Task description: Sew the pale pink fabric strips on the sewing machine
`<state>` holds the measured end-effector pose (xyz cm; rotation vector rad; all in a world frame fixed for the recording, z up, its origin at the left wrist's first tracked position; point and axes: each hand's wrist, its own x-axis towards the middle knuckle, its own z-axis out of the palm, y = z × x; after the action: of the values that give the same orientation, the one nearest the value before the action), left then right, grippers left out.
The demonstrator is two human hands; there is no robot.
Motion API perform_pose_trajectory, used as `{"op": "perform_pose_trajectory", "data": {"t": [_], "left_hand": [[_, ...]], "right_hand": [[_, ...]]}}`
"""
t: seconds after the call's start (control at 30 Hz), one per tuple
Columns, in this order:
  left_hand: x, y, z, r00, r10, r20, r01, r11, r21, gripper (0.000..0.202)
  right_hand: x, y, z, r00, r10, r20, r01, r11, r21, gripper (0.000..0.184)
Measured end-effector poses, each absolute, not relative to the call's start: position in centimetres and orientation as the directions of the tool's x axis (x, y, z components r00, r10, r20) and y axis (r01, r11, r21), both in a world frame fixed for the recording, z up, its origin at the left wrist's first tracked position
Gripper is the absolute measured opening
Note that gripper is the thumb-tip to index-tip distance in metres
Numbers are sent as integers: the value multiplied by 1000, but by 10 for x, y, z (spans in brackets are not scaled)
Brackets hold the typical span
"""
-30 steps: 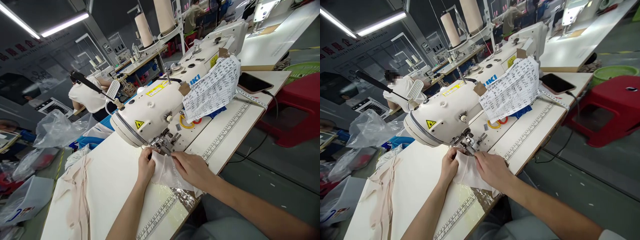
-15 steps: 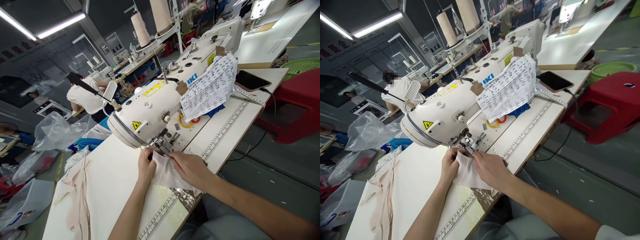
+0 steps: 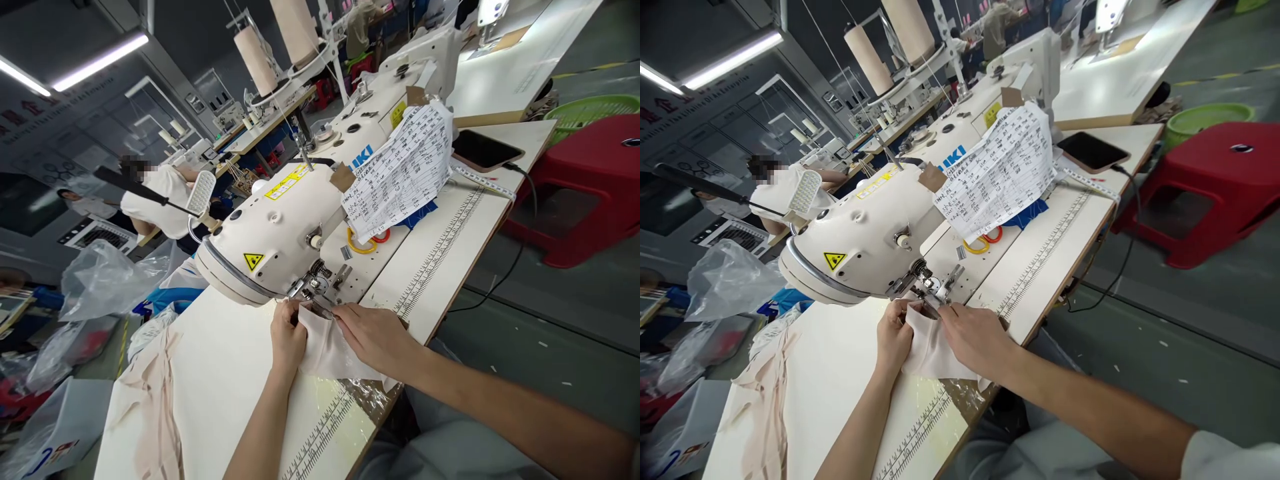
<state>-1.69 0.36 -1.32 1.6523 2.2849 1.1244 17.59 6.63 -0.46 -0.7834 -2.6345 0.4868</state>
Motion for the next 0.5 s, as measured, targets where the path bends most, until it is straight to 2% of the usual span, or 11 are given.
{"op": "perform_pose_trajectory", "data": {"t": [0.13, 0.23, 0.37, 0.5], "left_hand": [[-16, 3, -12, -354, 848, 395, 835, 96, 541, 12], [-18, 4, -14, -220, 835, 504, 927, 17, 375, 11], [-19, 5, -17, 1, 825, 565, 981, -109, 158, 34], [-18, 3, -11, 90, 842, 532, 973, -188, 134, 44]], "right_hand": [[175, 66, -3, -787, 574, 224, 463, 791, -400, 24], [174, 64, -2, -790, 569, 229, 463, 798, -387, 25], [171, 62, -4, -789, 562, 250, 487, 819, -304, 28], [176, 58, -5, -774, 582, 250, 509, 806, -301, 26]]}}
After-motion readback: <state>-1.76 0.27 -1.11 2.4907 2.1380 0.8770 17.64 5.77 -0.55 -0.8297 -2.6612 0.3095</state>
